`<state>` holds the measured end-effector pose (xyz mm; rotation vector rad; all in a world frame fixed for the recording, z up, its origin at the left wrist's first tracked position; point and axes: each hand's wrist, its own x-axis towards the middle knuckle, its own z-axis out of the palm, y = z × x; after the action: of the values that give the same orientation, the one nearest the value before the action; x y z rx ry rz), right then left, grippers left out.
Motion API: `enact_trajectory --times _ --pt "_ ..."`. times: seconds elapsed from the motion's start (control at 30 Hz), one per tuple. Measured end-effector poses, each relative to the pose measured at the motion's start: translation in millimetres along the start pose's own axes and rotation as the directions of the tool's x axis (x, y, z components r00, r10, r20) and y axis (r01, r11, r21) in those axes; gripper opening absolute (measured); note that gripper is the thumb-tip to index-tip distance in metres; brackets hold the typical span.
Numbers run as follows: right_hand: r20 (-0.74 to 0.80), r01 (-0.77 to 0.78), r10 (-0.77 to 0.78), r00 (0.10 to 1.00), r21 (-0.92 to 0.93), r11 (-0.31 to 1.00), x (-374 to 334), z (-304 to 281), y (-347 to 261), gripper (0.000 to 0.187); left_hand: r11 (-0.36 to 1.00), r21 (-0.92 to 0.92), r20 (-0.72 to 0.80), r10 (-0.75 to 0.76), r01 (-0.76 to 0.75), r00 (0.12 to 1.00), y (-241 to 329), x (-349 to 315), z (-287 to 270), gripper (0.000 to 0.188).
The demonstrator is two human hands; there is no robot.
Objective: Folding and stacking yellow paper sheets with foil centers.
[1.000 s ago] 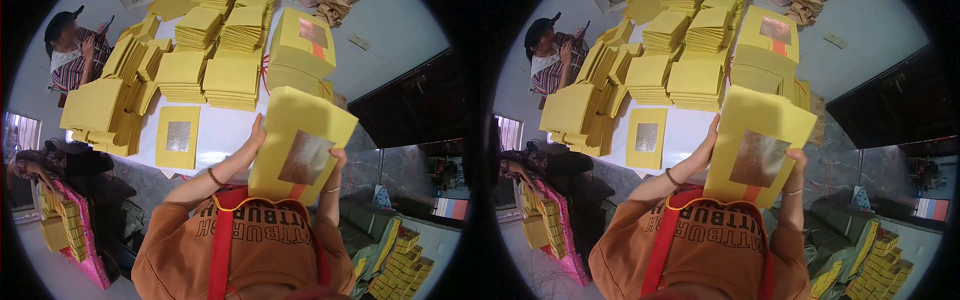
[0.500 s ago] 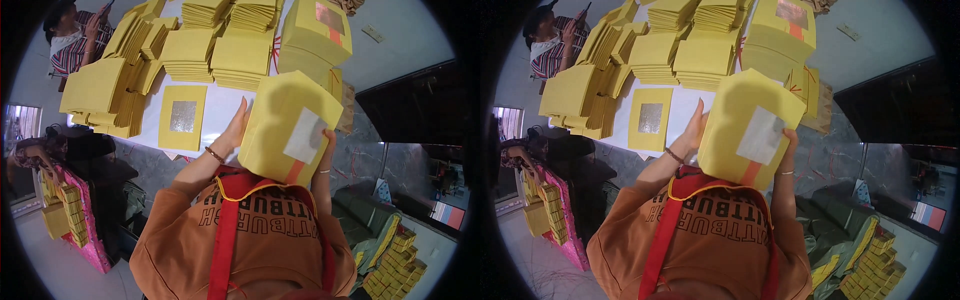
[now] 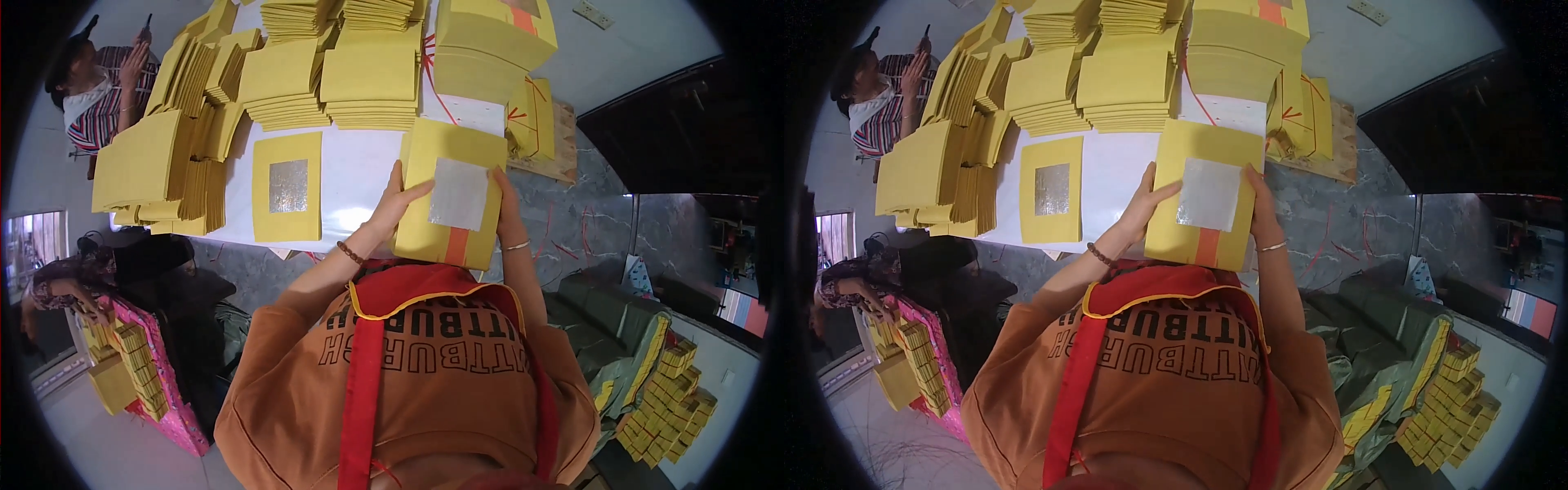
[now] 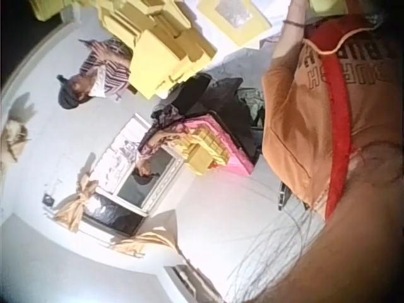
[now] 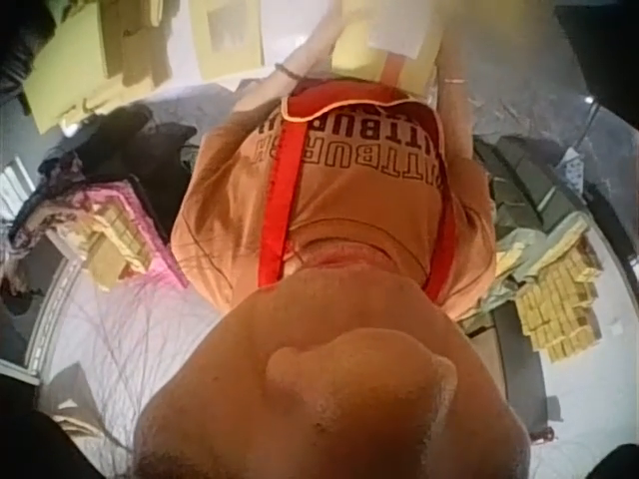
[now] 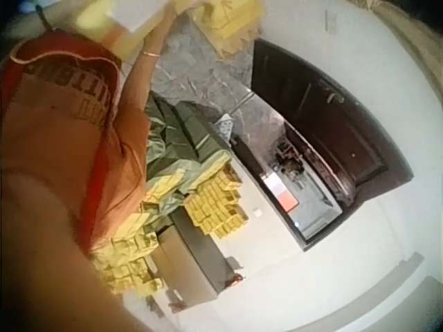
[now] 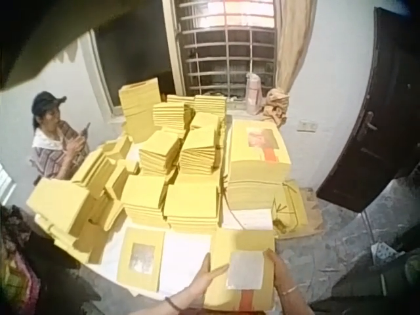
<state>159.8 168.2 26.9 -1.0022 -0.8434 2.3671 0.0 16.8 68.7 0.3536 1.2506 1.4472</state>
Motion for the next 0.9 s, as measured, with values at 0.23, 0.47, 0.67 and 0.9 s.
enact_trajectory --times 0.23,0.47,0.67,0.9 --pt "0.147 0.073 -0.072 0.986 0.004 0.997 -2.1 5.3 -4.8 0.053 0.988 0.155 -0.076 -0.016 0.027 0.997 -30.8 13.7 -20.0 0.092" --pt "0.22 0.27 -0.247 0.944 -0.078 0.96 -8.3 -3.0 19.1 0.054 0.968 0.227 -0.101 0.136 -0.11 0.985 -44.5 25.8 -27.0 0.085" --pt "0.135 0.314 -0.3 0.944 -0.104 0.944 -7.1 -4.7 32.3 0.05 0.978 0.158 -0.069 0.151 -0.139 0.986 -50.1 26.5 -31.4 0.078" --pt "0.203 0.276 -0.249 0.947 -0.117 0.954 -17.4 1.3 31.6 0.056 0.983 -0.092 -0.026 0.158 -0.16 0.987 -39.4 10.4 -26.8 0.072"
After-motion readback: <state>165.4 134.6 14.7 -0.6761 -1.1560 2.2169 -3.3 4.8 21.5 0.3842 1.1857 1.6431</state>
